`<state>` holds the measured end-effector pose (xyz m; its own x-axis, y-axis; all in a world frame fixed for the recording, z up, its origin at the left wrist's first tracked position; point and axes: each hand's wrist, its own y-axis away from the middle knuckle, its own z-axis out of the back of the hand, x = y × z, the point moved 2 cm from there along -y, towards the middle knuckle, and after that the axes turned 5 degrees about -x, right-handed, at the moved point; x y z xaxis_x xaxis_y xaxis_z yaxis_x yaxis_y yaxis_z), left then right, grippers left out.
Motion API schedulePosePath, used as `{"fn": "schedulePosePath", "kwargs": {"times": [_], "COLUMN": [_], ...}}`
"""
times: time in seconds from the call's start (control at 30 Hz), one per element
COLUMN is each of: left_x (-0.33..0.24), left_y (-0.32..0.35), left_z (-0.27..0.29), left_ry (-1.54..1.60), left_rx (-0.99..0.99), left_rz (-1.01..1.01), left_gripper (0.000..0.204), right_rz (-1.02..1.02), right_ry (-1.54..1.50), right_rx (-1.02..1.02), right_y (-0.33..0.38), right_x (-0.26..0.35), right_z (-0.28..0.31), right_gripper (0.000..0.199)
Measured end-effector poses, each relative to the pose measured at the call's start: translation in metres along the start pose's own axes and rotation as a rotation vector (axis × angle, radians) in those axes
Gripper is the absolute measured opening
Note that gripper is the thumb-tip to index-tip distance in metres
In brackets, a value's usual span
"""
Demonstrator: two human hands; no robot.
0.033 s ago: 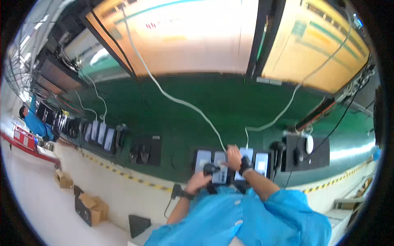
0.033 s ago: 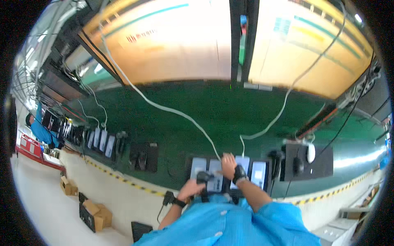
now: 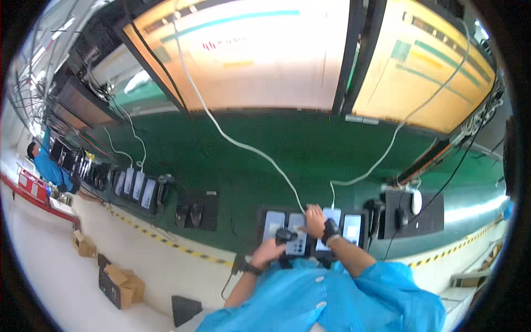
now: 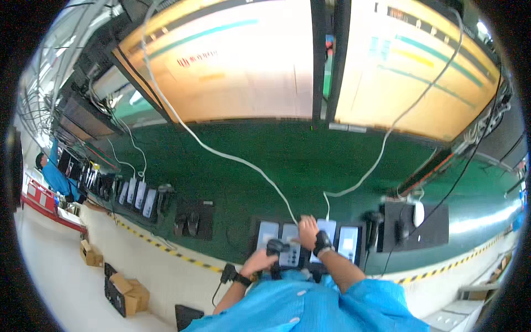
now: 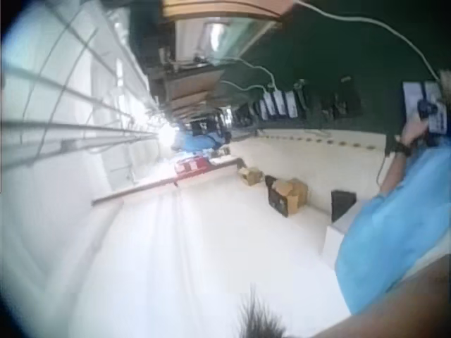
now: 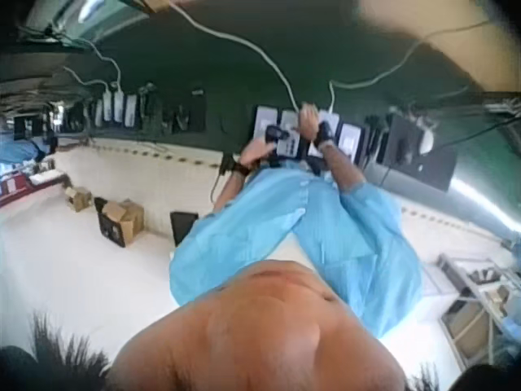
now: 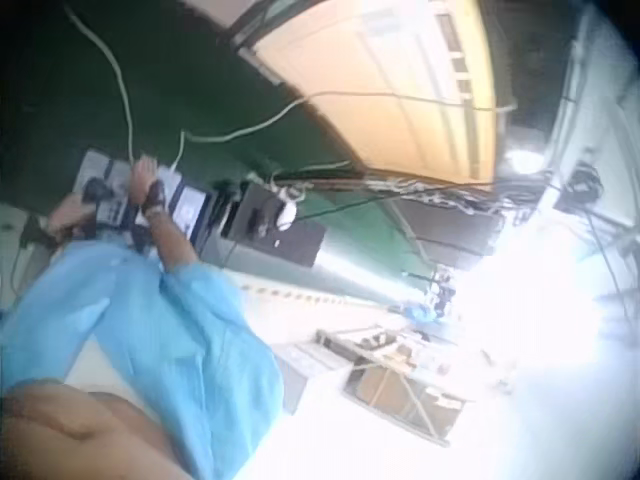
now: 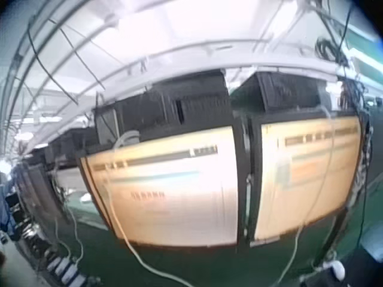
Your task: Testing mobile phones at a quality control bench by scanning barcodes and interacting with screen elements.
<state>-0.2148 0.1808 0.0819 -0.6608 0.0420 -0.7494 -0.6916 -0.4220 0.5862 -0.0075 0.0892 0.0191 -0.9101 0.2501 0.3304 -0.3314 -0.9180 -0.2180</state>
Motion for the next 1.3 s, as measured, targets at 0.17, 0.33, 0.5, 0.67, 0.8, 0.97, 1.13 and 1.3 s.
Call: {"fn": "schedulePosePath", "kwargs": {"times": [0.17,0.33,0.5,0.67,0.8,0.97,1.13,1.3], "left_x": [0.007,0.008,0.024,0.038,0.047,0.074,0.058,0.026], "left_y": [-0.008,-0.018,-0.019,-0.035,-0.054,-0.079,-0.079,-0.059], "left_z": [-0.014,-0.018,-0.014,0.016,0.070,0.105,0.095,0.029], "left_ry": [0.082,0.150,0.324,0.087,-0.202,-0.277,-0.450,-0.231], "left_rx": [0.052,0.091,0.156,-0.187,-0.781,-0.905,-1.152,-0.899], "left_rz": [-0.039,-0.021,0.048,-0.051,-0.056,-0.155,-0.214,-0.587], "left_gripper": [0.034,0.033,0.029,0.036,0.053,0.050,0.049,0.023], "right_rz": [-0.026,0.036,-0.023,-0.038,-0.063,-0.384,-0.387,-0.482], "right_ry": [0.020,-0.013,-0.082,-0.104,-0.089,-0.317,-0.227,-0.408], "right_rx": [-0.044,-0.093,0.105,0.113,-0.001,0.061,0.305,0.325], "right_y": [0.008,0.009,0.009,0.006,0.013,0.045,0.056,0.057], "right_x": [0.002,0.003,0.006,0.005,0.013,0.035,0.045,0.048], "right_z": [-0.005,0.002,0.013,0.011,0.013,0.005,-0.027,-0.044], "right_gripper": [0.032,0.019,0.060,0.066,0.060,0.052,0.066,0.052]}}
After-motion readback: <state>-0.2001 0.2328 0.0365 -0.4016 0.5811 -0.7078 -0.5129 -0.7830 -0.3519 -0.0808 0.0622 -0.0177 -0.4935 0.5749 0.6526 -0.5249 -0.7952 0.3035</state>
